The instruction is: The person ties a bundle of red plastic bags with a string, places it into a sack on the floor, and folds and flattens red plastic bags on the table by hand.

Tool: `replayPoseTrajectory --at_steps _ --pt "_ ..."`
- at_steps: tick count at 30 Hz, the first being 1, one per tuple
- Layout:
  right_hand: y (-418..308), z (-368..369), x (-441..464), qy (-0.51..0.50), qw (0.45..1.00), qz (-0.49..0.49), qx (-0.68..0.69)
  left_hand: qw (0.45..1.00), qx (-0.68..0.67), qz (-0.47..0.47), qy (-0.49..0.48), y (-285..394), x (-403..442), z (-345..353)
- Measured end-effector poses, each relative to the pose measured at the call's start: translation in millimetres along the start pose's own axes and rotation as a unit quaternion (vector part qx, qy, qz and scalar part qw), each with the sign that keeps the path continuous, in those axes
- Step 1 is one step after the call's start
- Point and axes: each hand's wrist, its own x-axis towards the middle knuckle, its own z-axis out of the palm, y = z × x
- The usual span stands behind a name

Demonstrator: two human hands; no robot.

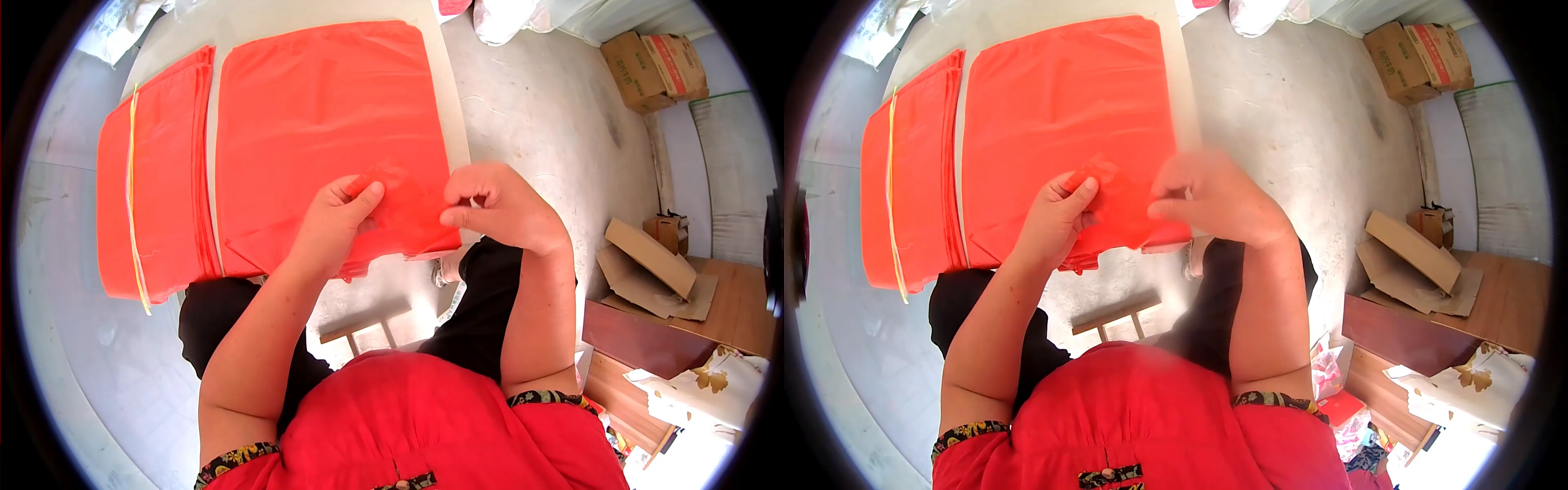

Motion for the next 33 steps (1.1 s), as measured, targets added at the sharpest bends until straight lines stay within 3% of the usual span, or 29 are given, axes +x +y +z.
replayPoseTrajectory --at_steps 1,4,7,14,17,20,23,26,29,31,33 --pt "0.7 -2.1 -0.6 -0.027 0.999 -0.023 -0.019 1.000 -0.001 -0.005 -0.004 -0.9 0.5 -1.5" --pt "-1.9 -2.0 -5.0 -0.004 0.991 0.028 0.132 1.000 -0.007 -0.014 -0.021 -4.4 2.4 -6.3" --pt "-10.6 15.6 12.5 0.154 0.987 0.019 -0.046 0.999 -0.009 -0.012 -0.036 -6.8 1.6 -6.1" --pt "-6.4 27.9 21.5 0.090 0.993 0.046 -0.059 0.996 0.027 -0.023 -0.082 -7.6 1.1 -8.6" --pt "-8.9 5.9 10.4 -0.044 0.997 0.041 -0.056 0.996 0.042 -0.018 -0.080 2.1 -4.2 -0.9" --pt "-5.2 -0.3 -0.7 -0.029 0.981 0.121 0.149 0.997 0.029 -0.022 -0.073 1.9 -1.9 -4.9" --pt "-9.3 7.0 8.6 0.078 0.992 0.087 0.043 0.997 0.050 -0.024 -0.056 2.6 -1.5 -8.5" --pt "5.9 25.2 17.9 0.101 0.993 0.043 -0.036 0.988 0.146 0.022 -0.037 2.0 -1.4 -10.1" --pt "17.7 42.1 26.3 0.037 0.988 -0.050 -0.145 0.947 0.303 0.105 0.004 2.4 0.8 -22.4" --pt "15.0 40.7 25.5 -0.065 0.972 0.044 -0.220 0.882 0.438 0.167 0.038 8.4 -0.3 -33.7" --pt "8.1 38.4 24.0 -0.141 0.949 0.127 -0.253 0.776 0.585 0.228 0.071 19.9 -5.6 -44.0"
